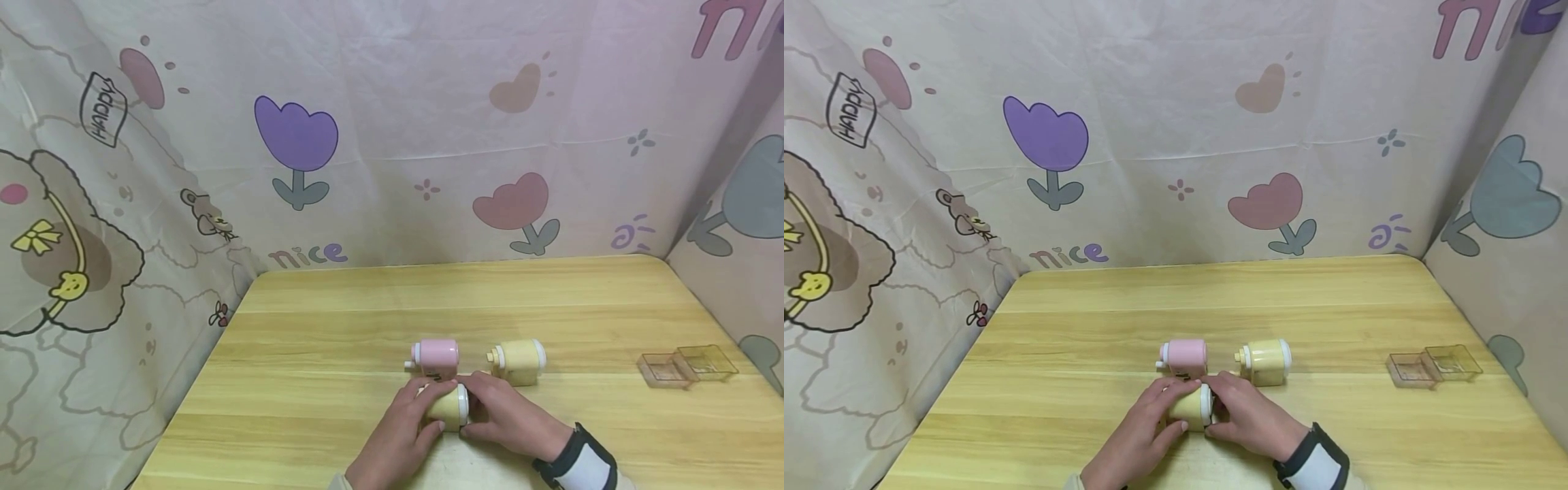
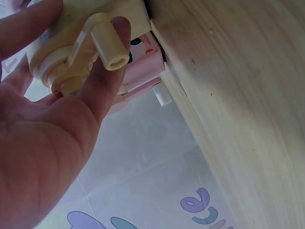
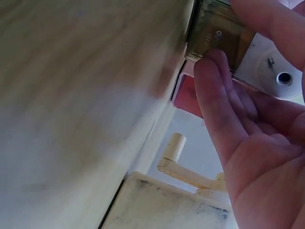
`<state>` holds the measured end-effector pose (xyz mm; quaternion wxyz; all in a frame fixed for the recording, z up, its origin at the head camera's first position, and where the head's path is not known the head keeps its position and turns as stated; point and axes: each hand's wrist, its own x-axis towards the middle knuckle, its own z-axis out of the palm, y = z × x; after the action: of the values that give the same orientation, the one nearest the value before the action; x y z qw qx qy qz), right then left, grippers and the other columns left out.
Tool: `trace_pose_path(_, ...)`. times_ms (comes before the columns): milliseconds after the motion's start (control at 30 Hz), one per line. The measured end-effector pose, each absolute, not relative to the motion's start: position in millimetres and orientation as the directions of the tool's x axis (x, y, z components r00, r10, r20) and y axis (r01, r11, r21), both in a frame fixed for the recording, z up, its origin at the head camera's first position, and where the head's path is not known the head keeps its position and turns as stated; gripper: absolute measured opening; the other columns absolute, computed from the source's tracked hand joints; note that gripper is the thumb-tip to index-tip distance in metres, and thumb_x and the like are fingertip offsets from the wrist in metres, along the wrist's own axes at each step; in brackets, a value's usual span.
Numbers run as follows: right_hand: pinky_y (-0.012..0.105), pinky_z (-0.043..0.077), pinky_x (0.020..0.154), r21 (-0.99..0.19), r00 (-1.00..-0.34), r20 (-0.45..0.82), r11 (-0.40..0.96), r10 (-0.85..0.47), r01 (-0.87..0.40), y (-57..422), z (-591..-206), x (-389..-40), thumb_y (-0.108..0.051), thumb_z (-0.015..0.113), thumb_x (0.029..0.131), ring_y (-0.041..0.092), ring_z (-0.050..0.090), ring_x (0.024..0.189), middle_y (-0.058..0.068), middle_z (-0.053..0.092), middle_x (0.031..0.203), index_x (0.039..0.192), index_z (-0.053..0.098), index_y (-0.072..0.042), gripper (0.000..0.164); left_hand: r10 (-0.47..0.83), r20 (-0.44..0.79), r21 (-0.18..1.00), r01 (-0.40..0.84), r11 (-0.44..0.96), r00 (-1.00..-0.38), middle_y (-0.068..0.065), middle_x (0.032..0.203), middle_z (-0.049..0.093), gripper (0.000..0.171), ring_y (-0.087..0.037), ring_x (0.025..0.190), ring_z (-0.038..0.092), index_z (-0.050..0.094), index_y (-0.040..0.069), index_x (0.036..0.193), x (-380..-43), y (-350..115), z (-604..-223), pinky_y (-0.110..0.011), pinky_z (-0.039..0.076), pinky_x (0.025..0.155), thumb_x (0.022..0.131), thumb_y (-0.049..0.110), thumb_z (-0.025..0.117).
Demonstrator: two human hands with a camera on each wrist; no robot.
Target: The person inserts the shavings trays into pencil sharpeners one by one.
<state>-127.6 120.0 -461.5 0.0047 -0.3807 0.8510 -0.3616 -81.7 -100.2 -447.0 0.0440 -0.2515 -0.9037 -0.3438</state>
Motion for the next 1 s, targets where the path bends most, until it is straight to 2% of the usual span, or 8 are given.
trace_pose_path(267, 0.026, 0.048, 0.078, -0.635, -0.71, 0.275, 0.432, -0.648, -0.641, 117.9, -461.8, -127.2, -0.025, 0.081, 0.073, 0.003, 0.052, 0.089, -0.016, 0.055, 0.102, 0.126, 0.054, -0.026, 0.059, 0.426, 0.248, 0.604, 0.483, 0.634, -0.87, 0.008, 0.135, 0.045, 0.057, -0.011, 0.122, 0.044, 0.042, 0.037, 0.141, -81.1, -100.7, -447.3, -0.038, 0.042, 0.099, 0.091, 0.02, 0.061)
trace_pose_path(567, 0.026, 0.049, 0.076, -0.648, -0.727, 0.244, 0.449, -0.642, -0.615, 116.9, -459.3, -126.6, -0.025, 0.081, 0.072, 0.003, 0.052, 0.087, -0.015, 0.054, 0.1, 0.125, 0.055, -0.025, 0.059, 0.428, 0.255, 0.605, 0.489, 0.628, -0.867, 0.007, 0.135, 0.045, 0.059, -0.013, 0.122, 0.045, 0.042, 0.037, 0.142, -80.7, -101.4, -448.3, -0.039, 0.042, 0.099, 0.09, 0.017, 0.062)
trace_pose_path(900, 0.028, 0.048, 0.081, -0.636, -0.732, 0.248, 0.464, -0.634, -0.617, 115.5, -459.0, -126.4, -0.025, 0.081, 0.071, 0.003, 0.052, 0.091, -0.016, 0.058, 0.106, 0.126, 0.056, -0.023, 0.06, 0.417, 0.225, 0.62, 0.459, 0.636, -0.881, 0.009, 0.137, 0.044, 0.058, -0.012, 0.124, 0.043, 0.042, 0.039, 0.141, -80.7, -100.5, -446.8, -0.039, 0.04, 0.101, 0.09, 0.018, 0.062)
trace_pose_path(1000, 0.028, 0.048, 0.08, -0.652, -0.735, 0.233, 0.458, -0.637, -0.604, 115.6, -459.0, -126.2, -0.025, 0.081, 0.072, 0.002, 0.053, 0.09, -0.017, 0.058, 0.103, 0.125, 0.057, -0.023, 0.058, 0.416, 0.218, 0.621, 0.454, 0.639, -0.883, 0.009, 0.136, 0.044, 0.058, -0.012, 0.124, 0.043, 0.042, 0.039, 0.141, -80.5, -100.5, -447.2, -0.039, 0.04, 0.101, 0.09, 0.018, 0.062)
